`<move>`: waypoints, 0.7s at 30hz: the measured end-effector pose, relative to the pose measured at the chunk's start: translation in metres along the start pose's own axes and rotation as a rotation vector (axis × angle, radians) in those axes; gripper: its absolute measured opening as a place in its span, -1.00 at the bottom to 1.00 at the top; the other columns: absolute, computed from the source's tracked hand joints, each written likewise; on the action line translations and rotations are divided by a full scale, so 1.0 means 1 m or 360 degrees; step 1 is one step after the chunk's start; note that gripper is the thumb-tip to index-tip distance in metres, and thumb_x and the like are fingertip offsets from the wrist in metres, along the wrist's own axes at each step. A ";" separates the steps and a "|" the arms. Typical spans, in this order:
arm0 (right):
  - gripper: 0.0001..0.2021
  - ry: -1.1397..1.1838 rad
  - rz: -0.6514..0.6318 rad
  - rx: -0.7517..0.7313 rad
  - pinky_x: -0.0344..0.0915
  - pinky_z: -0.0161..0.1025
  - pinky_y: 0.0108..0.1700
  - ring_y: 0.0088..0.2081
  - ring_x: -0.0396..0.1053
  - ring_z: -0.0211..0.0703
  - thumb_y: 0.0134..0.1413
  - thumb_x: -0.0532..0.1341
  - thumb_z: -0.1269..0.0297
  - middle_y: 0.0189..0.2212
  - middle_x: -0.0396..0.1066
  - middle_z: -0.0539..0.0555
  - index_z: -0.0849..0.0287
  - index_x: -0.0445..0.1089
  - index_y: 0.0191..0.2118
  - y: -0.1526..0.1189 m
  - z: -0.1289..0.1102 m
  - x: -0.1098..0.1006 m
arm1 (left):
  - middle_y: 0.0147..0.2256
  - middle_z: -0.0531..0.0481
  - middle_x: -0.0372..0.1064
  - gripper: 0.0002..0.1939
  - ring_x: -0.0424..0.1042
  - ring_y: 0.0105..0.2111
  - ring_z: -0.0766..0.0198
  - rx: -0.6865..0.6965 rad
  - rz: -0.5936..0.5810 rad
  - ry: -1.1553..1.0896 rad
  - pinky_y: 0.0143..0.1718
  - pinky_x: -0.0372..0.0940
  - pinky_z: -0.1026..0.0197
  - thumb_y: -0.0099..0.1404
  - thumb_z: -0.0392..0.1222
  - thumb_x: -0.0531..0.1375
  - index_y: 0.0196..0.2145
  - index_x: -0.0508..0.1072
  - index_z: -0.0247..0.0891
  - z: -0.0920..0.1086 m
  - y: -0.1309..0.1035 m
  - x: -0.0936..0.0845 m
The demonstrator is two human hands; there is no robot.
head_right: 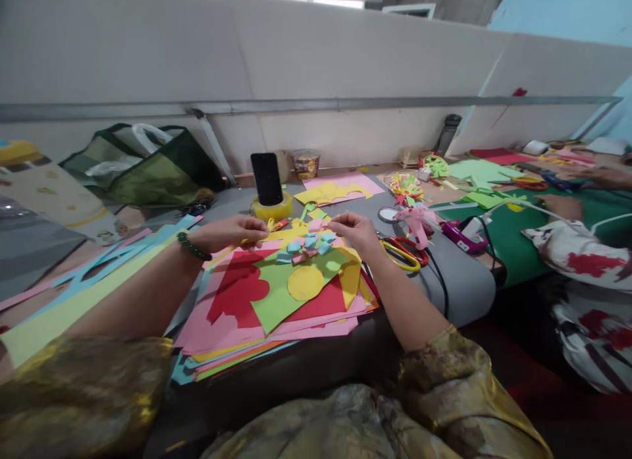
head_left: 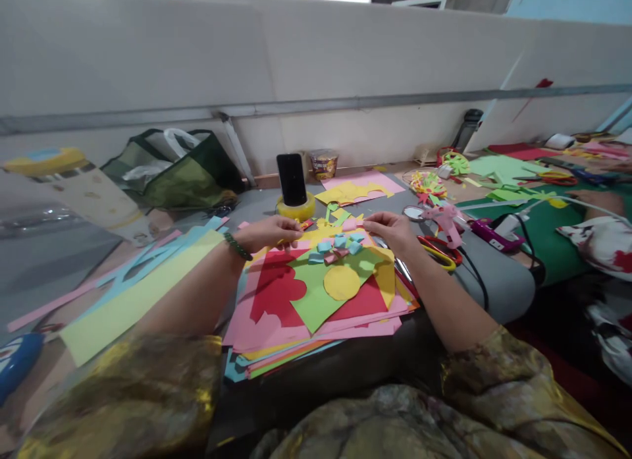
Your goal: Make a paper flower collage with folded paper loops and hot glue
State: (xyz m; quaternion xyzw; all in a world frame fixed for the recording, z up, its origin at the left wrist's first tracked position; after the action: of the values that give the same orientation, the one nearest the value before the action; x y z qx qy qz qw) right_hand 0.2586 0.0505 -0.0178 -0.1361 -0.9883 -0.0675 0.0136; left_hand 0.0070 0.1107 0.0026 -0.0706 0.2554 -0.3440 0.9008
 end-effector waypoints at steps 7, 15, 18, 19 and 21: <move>-0.69 -0.0102 -0.0094 -0.0228 0.36 -0.23 -0.34 -0.46 0.36 -0.23 -0.44 0.50 0.06 -0.53 0.51 0.01 0.13 0.52 -0.52 -0.009 -0.013 0.003 | -0.64 -0.01 0.37 -0.72 0.38 -0.53 0.19 -0.0321 0.0260 0.0722 -0.47 0.24 0.23 -0.07 0.00 0.34 -0.64 0.38 -0.22 -0.034 -0.027 -0.045; -0.64 -0.0189 -0.0322 -0.0691 0.44 -0.22 -0.30 -0.32 0.46 -0.15 -0.17 0.46 -0.07 -0.40 0.52 0.09 0.13 0.50 -0.48 -0.023 -0.016 0.019 | -0.06 -0.16 0.52 -0.35 0.47 -0.08 -0.02 0.0302 0.0566 0.0578 -0.14 0.35 0.12 0.03 0.24 0.33 -0.02 0.50 -0.21 0.024 -0.026 0.007; -0.69 -0.0253 -0.0397 -0.0823 0.47 -0.23 -0.31 -0.30 0.47 -0.16 -0.05 0.43 -0.02 -0.37 0.51 0.10 0.13 0.50 -0.46 -0.029 -0.019 0.023 | -0.17 -0.12 0.53 -0.39 0.51 -0.19 0.09 0.0291 0.0225 -0.0043 -0.26 0.36 0.15 0.09 0.21 0.33 -0.02 0.48 -0.24 0.036 -0.013 0.049; -0.70 -0.0268 -0.0404 -0.0851 0.47 -0.23 -0.31 -0.31 0.47 -0.16 -0.03 0.42 -0.01 -0.37 0.50 0.10 0.13 0.50 -0.46 -0.030 -0.019 0.023 | -0.24 -0.09 0.52 -0.49 0.50 -0.25 0.15 0.0271 0.0175 -0.0224 -0.28 0.36 0.17 0.08 0.14 0.36 -0.11 0.50 -0.26 0.036 -0.009 0.056; -0.71 -0.0287 -0.0406 -0.0880 0.48 -0.23 -0.32 -0.32 0.47 -0.17 -0.02 0.41 0.01 -0.36 0.49 0.10 0.13 0.49 -0.46 -0.030 -0.021 0.022 | -0.39 0.00 0.46 -0.66 0.46 -0.35 0.27 0.0241 0.0144 -0.0506 -0.32 0.33 0.23 0.03 -0.06 0.42 -0.29 0.49 -0.28 0.035 -0.003 0.060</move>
State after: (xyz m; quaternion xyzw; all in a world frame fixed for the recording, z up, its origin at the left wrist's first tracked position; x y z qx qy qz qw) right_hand 0.2294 0.0245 -0.0002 -0.0150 -0.9388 -0.3225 -0.1203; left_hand 0.0614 0.0673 0.0085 -0.0446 0.0859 -0.3060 0.9471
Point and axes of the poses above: each hand's wrist, its own y-axis towards the middle knuckle, its own x-axis out of the palm, z = x × y, the point moved 5 cm from there along y, towards the middle knuckle
